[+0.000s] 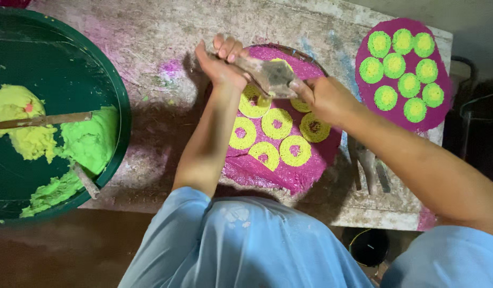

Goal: The person scoops green dough from a green basin into a handheld wooden extruder press, then squeezes the press to extrude ring-shaped dough pieces onto round pink trays. They fill the trays piece by piece, reposition the tray, and stack finished trays aside.

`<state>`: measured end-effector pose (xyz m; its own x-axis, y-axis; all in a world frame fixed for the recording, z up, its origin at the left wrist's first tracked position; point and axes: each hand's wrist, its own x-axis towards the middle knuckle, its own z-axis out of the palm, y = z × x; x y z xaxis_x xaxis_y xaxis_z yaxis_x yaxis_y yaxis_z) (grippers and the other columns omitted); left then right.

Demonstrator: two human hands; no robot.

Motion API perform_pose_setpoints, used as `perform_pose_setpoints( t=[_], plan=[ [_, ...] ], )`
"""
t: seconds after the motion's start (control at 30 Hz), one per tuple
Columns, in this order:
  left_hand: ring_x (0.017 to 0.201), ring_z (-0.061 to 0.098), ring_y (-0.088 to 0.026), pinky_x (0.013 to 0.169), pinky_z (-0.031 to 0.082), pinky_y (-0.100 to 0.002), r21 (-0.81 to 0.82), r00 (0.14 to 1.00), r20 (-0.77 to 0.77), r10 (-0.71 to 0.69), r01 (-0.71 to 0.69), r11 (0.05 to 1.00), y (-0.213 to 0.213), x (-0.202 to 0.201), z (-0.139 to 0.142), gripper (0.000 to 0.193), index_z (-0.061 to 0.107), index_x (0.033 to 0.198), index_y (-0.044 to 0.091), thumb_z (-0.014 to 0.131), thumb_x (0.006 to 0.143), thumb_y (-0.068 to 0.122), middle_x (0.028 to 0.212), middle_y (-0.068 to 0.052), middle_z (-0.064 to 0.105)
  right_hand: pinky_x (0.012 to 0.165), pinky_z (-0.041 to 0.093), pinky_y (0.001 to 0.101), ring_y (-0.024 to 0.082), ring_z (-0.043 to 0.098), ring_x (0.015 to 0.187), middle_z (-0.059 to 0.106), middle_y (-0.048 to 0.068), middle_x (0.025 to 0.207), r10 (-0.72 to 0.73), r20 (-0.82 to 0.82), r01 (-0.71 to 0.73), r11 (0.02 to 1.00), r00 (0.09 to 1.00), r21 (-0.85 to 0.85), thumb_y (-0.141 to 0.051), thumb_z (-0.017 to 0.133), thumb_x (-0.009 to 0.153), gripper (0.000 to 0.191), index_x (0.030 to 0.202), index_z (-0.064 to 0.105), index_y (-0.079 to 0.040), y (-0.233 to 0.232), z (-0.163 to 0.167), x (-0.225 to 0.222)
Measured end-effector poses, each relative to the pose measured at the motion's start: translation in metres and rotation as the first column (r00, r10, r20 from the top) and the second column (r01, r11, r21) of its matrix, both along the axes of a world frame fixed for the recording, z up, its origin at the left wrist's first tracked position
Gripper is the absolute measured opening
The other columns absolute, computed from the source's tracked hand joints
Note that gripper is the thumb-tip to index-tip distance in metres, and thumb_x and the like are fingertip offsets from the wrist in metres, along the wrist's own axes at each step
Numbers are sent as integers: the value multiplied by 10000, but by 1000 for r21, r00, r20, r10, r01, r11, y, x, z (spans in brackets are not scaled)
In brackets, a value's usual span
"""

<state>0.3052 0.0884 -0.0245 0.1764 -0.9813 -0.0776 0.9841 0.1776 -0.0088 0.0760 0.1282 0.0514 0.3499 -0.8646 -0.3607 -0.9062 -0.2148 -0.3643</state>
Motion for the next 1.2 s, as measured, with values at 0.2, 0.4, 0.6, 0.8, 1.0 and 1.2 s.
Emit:
perform_pose_setpoints(
  t=[0.2, 0.4, 0.6, 0.8, 1.0, 1.2],
  plan=[
    [621, 425, -198, 646, 373, -363, 222, 953, 19, -302, 290, 931, 8, 13, 21, 554, 459, 917, 72, 209, 1006, 558, 766, -62, 465, 696, 513, 445, 265, 657, 682, 678, 150, 717, -32, 207, 32, 999, 978, 2, -552, 468, 1047, 605, 911, 699, -10, -4, -7, -14],
    [553, 359, -108, 445, 244, -266, 573, 245, 631, -736, 492, 656, 38, 6, -10, 918, 491, 1304, 60, 26, 988, 786, 1007, -93, 554, 625, 481, 432, 202, 572, 621, 596, 113, 627, -104, 283, 107, 994, 954, 5, -529, 478, 1055, 589, 903, 675, 5, 5, -14, -22],
    [502, 464, -101, 453, 401, -247, 484, -127, 875, -467, 254, 838, 56, 14, -18, 725, 246, 1596, 141, 252, 981, 526, 1325, -99, 718, 588, 459, 371, 152, 574, 604, 574, 61, 639, -76, 473, 192, 961, 878, -201, -555, 457, 1078, 612, 938, 667, 3, 11, -25, -19],
    [1090, 586, -335, 991, 447, -433, 60, -680, 728, 83, 184, 981, 78, 27, -17, 906, 272, 1615, 104, 725, 839, 218, 1384, -153, 648, 494, 416, 298, 120, 506, 542, 530, 6, 642, -288, 682, 384, 923, 673, 11, -591, 372, 1093, 638, 885, 583, -25, 36, -51, -43],
    [1343, 373, -423, 1155, 250, -566, 181, -778, 620, 99, 265, 947, 83, 17, -29, 1219, 152, 1584, 74, 914, 670, 340, 1464, -234, 468, 507, 394, 269, 99, 516, 593, 569, 11, 748, -281, 882, 504, 862, 378, 58, -629, 371, 1089, 629, 957, 605, -61, 84, -98, -68],
    [1438, 351, -429, 1208, 245, -499, 205, -631, 775, -11, 236, 950, 49, 42, -22, 1239, 168, 1622, 62, 913, 674, 345, 1539, -198, 452, 474, 372, 283, 117, 497, 578, 552, 36, 781, -296, 955, 518, 823, 39, 234, -661, 412, 1045, 620, 1090, 551, -59, 139, -117, -101]
  ],
)
